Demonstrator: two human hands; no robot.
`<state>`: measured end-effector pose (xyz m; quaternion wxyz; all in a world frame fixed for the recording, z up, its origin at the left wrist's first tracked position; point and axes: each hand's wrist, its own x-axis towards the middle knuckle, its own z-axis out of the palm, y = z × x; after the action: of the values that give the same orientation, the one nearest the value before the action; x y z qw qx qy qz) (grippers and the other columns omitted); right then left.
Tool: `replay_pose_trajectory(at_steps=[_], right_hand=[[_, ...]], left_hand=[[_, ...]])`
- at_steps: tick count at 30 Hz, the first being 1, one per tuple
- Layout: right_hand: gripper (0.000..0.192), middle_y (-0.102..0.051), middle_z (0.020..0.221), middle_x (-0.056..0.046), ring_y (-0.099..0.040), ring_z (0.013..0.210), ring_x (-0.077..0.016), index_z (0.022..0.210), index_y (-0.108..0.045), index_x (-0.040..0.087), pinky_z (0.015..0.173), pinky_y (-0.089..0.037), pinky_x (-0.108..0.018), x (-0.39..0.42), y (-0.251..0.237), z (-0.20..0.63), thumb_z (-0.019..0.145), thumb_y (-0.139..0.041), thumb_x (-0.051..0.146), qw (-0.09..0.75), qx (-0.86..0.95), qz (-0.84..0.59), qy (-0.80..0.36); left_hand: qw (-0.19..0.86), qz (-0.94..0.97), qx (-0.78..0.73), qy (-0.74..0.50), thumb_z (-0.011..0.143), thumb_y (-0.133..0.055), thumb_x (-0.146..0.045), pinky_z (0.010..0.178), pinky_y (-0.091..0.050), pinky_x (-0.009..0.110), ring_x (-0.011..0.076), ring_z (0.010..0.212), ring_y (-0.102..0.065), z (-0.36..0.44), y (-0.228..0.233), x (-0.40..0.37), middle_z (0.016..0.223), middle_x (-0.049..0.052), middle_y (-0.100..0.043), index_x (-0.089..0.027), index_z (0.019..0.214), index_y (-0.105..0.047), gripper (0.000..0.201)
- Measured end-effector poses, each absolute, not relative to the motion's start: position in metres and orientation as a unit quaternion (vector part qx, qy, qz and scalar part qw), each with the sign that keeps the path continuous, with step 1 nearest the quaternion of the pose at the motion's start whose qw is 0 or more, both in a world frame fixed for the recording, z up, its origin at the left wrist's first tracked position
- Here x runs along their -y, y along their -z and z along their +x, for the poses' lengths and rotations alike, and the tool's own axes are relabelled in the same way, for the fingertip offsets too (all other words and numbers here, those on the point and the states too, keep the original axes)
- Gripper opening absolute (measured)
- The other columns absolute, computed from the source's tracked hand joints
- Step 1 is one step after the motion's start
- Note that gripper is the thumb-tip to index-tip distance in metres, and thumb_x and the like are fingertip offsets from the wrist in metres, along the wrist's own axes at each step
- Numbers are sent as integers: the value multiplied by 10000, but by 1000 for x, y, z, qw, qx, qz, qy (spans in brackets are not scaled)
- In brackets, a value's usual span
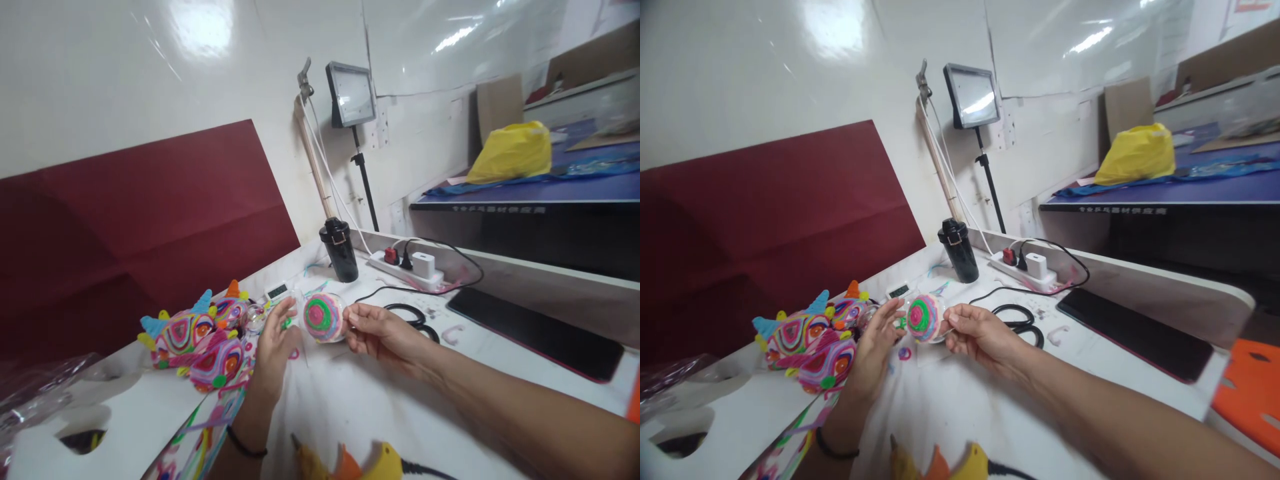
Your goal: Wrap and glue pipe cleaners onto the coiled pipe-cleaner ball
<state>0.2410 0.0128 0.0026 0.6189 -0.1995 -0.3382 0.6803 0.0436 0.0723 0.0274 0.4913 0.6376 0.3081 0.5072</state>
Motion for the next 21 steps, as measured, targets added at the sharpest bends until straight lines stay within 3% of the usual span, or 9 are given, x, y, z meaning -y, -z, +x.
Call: replay_pose_trajectory(at_steps=[4, 8, 16, 21], right_hand=[[278, -683, 688, -15, -611, 514, -75, 769, -619, 133, 473, -467, -151, -12, 4, 238, 679, -829, 292, 606, 333, -212, -691], [288, -655, 626, 7, -600, 497, -71, 776, -628, 128, 467, -467, -142, -10, 8, 233, 678, -831, 307, 593, 332, -212, -702], [289, -666, 648, 0, -580, 478, -57, 766, -631, 121, 467, -472, -142, -7, 11, 228, 667, -835, 300, 583, 310, -221, -717], [148, -730, 810, -75, -635, 511, -86, 853, -621, 130, 451, -474, -164, -8, 11, 231, 807, -706, 243, 584, 287, -306, -695]], left_hand=[[331, 767, -328, -441, 662, -779, -378, 943, -454, 401, 314, 1240, -471, 45, -25, -67, 1405, 132, -450, -238, 1343, -458, 766], [213, 842, -327, -373, 624, -795, -375, 1062, -348, 494, 342, 1336, -365, 48, -22, -64, 1440, 147, -417, -220, 1381, -391, 872], [201, 860, -354, -307, 607, -751, -214, 1089, -347, 460, 306, 1293, -446, 51, -28, -59, 1369, 141, -510, -179, 1314, -471, 761], [208, 854, -378, -290, 600, -737, -220, 1059, -387, 447, 309, 1249, -493, 50, -34, -59, 1333, 135, -550, -171, 1289, -505, 729]])
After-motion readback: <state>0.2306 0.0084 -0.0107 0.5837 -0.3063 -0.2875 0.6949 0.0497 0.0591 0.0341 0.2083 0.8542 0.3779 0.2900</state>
